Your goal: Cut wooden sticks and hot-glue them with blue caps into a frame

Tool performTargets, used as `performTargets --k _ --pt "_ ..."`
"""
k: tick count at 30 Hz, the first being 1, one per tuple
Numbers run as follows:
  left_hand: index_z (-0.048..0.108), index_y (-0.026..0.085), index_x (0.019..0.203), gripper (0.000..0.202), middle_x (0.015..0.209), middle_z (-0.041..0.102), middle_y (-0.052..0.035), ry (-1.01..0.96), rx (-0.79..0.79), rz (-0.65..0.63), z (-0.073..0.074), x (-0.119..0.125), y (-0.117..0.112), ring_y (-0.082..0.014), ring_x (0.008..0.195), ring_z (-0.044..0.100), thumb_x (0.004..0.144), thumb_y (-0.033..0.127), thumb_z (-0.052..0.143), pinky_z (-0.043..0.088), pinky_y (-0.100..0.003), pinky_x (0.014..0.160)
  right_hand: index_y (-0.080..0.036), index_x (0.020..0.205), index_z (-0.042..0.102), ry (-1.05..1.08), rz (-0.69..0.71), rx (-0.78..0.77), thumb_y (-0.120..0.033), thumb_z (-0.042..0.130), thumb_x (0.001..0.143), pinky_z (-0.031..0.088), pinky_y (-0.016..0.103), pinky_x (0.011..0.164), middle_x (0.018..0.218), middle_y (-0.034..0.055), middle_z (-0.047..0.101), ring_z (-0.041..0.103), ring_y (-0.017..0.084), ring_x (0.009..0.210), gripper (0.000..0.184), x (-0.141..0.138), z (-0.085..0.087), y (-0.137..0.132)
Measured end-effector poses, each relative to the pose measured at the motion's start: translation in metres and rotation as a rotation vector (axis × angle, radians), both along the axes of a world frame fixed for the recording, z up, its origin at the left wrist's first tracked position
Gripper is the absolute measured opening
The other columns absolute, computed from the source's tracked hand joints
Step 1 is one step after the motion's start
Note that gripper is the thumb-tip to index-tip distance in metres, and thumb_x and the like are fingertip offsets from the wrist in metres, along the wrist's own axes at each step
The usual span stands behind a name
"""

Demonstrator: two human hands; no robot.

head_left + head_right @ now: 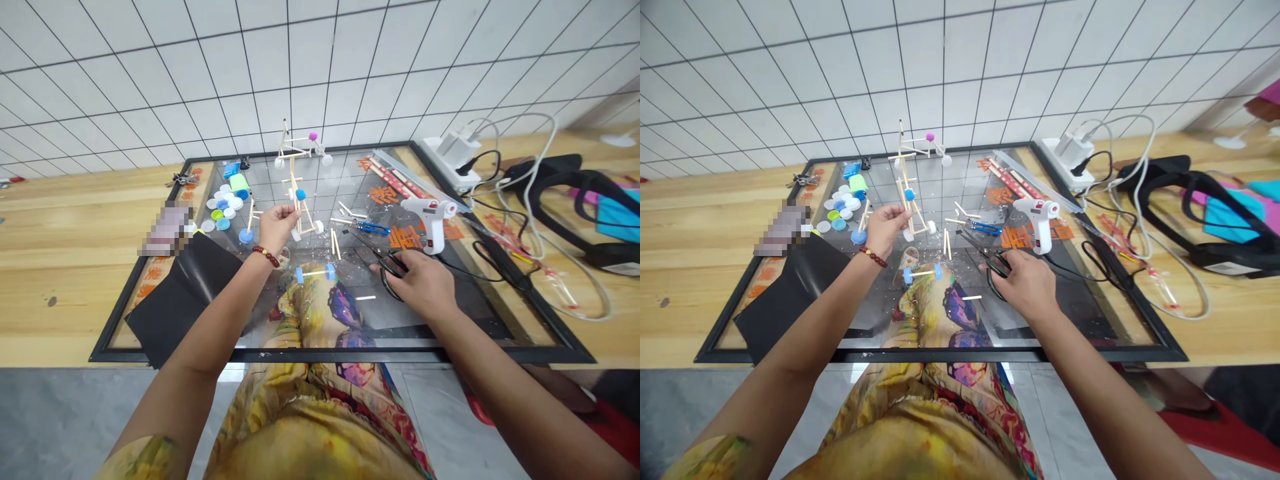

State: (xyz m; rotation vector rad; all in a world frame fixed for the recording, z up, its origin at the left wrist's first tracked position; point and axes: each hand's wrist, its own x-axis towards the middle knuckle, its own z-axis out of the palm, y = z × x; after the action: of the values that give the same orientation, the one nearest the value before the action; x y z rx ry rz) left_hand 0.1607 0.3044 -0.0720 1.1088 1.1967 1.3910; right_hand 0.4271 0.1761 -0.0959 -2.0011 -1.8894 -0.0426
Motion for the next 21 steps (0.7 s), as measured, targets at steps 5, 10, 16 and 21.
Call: performTargets --k 5,10,16,21 --pt "0.065 0.012 0.07 0.024 0.062 0.061 0.0019 -0.015 -0.019 0.007 -0.0007 0.0017 0.0003 -0.007 0.055 0.053 0.056 0.021 0.082 0.045 -0.022 0.055 -0.021 0.074 0.06 -0.015 -0.002 -0.014 -0.065 0.05 0.082 0.029 0.029 0.055 0.075 0.0061 0.066 0.058 0.02 0.067 0.045 -0.0008 -0.0001 0.001" --pt "0.066 0.012 0.071 0.028 0.062 0.062 0.0016 -0.031 -0.027 0.009 -0.0022 0.0021 0.0012 -0.0075 0.057 0.054 0.054 0.023 0.084 0.045 -0.022 0.056 -0.021 0.074 0.06 -0.014 -0.003 -0.012 -0.069 0.051 0.081 0.029 0.029 0.055 0.076 0.0061 0.067 0.058 0.02 0.068 0.048 -0.0003 -0.0001 0.001" --pt "0.066 0.012 0.07 0.031 0.062 0.062 0.0013 -0.027 -0.03 -0.002 -0.0052 0.0018 0.0024 -0.0079 0.057 0.054 0.051 0.026 0.087 0.045 -0.022 0.057 -0.022 0.074 0.06 -0.002 0.008 0.009 -0.068 0.052 0.08 0.03 0.029 0.055 0.074 0.0057 0.065 0.055 0.02 0.067 0.048 0.0004 -0.0023 0.0018" --pt "0.067 0.013 0.069 0.019 0.063 0.063 0.0016 -0.027 0.057 0.066 0.0041 0.0011 -0.0031 -0.0073 0.059 0.054 0.059 0.021 0.081 0.045 -0.021 0.059 -0.022 0.075 0.057 0.268 0.02 0.077 -0.068 0.057 0.077 0.034 0.029 0.057 0.067 0.0021 0.058 0.051 0.017 0.061 0.046 -0.0002 0.0054 -0.0045"
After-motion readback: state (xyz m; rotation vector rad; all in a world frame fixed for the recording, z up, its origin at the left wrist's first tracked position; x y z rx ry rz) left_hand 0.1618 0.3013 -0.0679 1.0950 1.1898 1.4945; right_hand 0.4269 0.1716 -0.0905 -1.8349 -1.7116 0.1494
